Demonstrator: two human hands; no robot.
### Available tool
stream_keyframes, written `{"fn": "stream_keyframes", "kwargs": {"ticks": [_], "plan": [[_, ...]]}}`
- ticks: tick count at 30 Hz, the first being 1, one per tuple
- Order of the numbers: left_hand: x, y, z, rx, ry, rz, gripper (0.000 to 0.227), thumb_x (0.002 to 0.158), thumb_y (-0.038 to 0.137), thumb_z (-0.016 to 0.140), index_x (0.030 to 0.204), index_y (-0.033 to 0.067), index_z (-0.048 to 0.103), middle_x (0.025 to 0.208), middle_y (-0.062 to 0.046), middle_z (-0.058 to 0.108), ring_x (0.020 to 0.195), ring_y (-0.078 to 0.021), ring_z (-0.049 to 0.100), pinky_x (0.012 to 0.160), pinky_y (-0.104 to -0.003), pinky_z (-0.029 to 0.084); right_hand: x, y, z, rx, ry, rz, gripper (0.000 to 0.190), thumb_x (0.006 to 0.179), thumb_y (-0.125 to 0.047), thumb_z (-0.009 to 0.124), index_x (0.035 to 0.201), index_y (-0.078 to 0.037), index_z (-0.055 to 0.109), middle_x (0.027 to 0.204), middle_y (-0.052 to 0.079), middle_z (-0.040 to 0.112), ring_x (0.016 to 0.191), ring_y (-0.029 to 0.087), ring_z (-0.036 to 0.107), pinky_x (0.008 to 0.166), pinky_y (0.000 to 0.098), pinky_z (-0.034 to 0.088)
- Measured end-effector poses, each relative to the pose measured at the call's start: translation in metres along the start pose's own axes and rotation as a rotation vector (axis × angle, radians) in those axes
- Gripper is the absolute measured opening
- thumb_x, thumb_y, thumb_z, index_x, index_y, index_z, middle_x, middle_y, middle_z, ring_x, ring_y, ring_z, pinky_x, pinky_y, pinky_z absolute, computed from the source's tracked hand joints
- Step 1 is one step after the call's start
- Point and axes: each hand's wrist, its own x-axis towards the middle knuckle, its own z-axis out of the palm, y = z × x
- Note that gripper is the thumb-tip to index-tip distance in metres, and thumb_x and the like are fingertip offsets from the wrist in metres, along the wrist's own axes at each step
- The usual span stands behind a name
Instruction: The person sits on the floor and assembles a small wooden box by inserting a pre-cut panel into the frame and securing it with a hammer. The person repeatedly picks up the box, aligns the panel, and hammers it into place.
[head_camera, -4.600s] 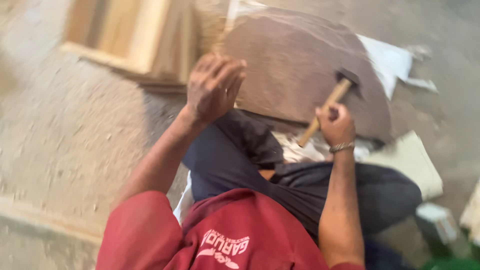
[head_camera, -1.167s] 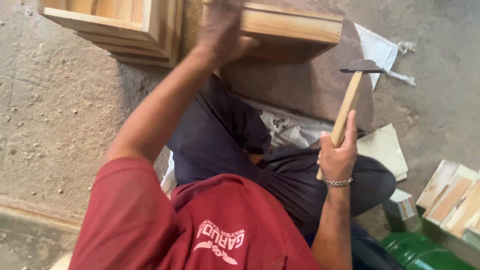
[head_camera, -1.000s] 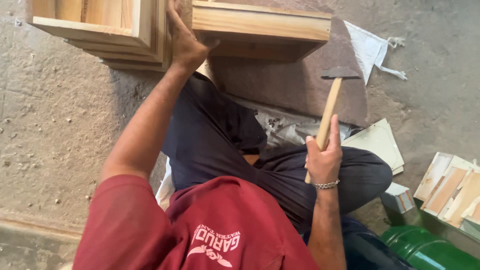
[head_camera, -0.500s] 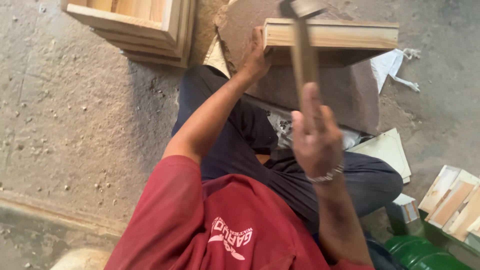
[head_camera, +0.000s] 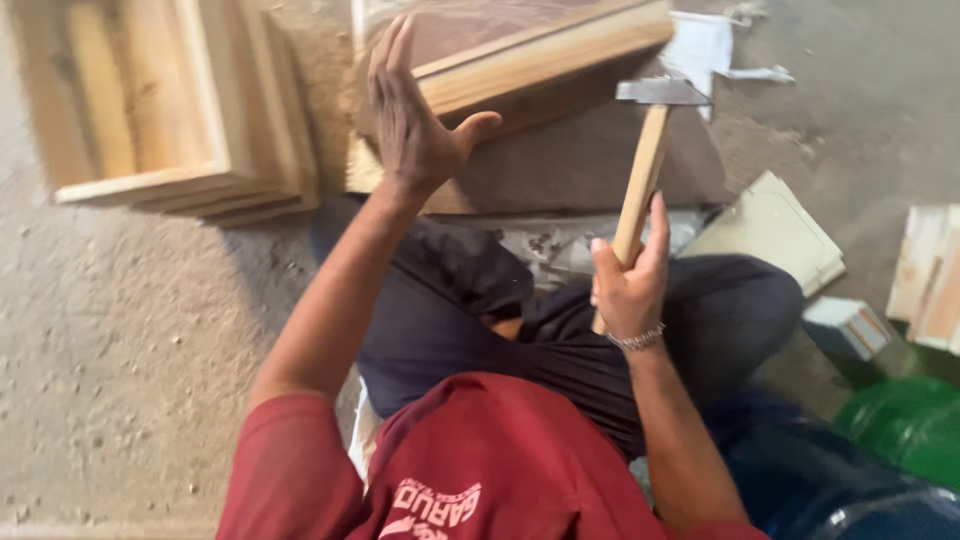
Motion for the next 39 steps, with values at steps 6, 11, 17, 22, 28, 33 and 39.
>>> {"fn": "stream_keyframes", "kwargs": {"ticks": [6,11,17,22,28,33,39], "plan": [[0.088,0.083,0.075,0.216,-0.48,0.081,0.116,0.055,0.05,0.095,0.139,-0.0064,0.039,0.136,-0.029,0.052,0.13,-0.0446,0.045,0.105,-0.056,0.036,0.027,0.075,-0.018,0.678,0.049,0.531,0.081,0.093,-0.005,0.063,0.162,-0.021,0.023,0.078,0.002,0.053,0.049,0.006,0.047,0.039,0.0247,0.044],[0.104,0.079,0.1,0.242,-0.605,-0.077,0.035,0.084,0.014,0.07,0.117,0.0072,0.065,0.114,-0.018,0.073,0.11,-0.0357,0.071,0.096,-0.048,0.055,0.026,0.092,-0.029,0.833,0.028,0.672,0.073,0.094,-0.005,0.063,0.158,-0.02,0.031,0.077,0.001,0.051,0.05,0.006,0.046,0.041,0.023,0.042],[0.067,-0.001,0.066,0.069,-0.233,-0.019,0.024,0.089,0.012,0.073,0.109,0.006,0.061,0.101,-0.019,0.072,0.099,-0.0419,0.069,0.087,-0.053,0.053,0.018,0.078,-0.022,0.541,0.069,0.556,0.081,0.093,-0.005,0.063,0.162,-0.018,0.023,0.07,0.001,0.055,0.048,0.008,0.048,0.04,0.0261,0.043],[-0.023,-0.054,0.056,-0.273,0.075,-0.247,0.041,0.107,0.019,0.066,0.142,0.0136,0.046,0.116,-0.018,0.064,0.106,-0.0414,0.067,0.091,-0.05,0.055,0.007,0.048,-0.005,0.395,0.028,0.352,0.092,0.091,0.001,0.059,0.167,-0.016,0.01,0.066,0.001,0.053,0.045,0.008,0.047,0.038,0.0265,0.043],[-0.074,-0.05,0.062,-0.369,0.261,-0.056,0.058,0.098,0.009,0.067,0.147,0.007,0.035,0.134,-0.022,0.056,0.117,-0.0444,0.061,0.097,-0.047,0.054,-0.034,0.01,0.003,0.148,-0.069,0.013,0.088,0.101,0.002,0.059,0.168,-0.007,0.004,0.086,0.008,0.063,0.051,0.011,0.053,0.043,0.0257,0.046],[-0.049,-0.033,0.035,-0.339,0.182,-0.162,0.057,0.095,0.007,0.07,0.143,0.0079,0.039,0.124,-0.019,0.063,0.113,-0.0431,0.067,0.09,-0.046,0.056,-0.049,-0.035,-0.007,-0.056,-0.112,-0.314,0.081,0.108,0.003,0.061,0.168,-0.008,0.007,0.091,0.014,0.065,0.057,0.012,0.056,0.05,0.0225,0.049],[-0.048,-0.017,0.008,-0.352,0.166,-0.163,0.062,0.088,0.007,0.072,0.14,0.008,0.038,0.124,-0.017,0.065,0.109,-0.0396,0.069,0.088,-0.044,0.058,-0.045,-0.074,0.001,-0.425,-0.247,-0.606,0.073,0.108,-0.002,0.071,0.166,-0.008,0.027,0.104,0.019,0.074,0.093,0.024,0.075,0.078,0.0325,0.062]]}}
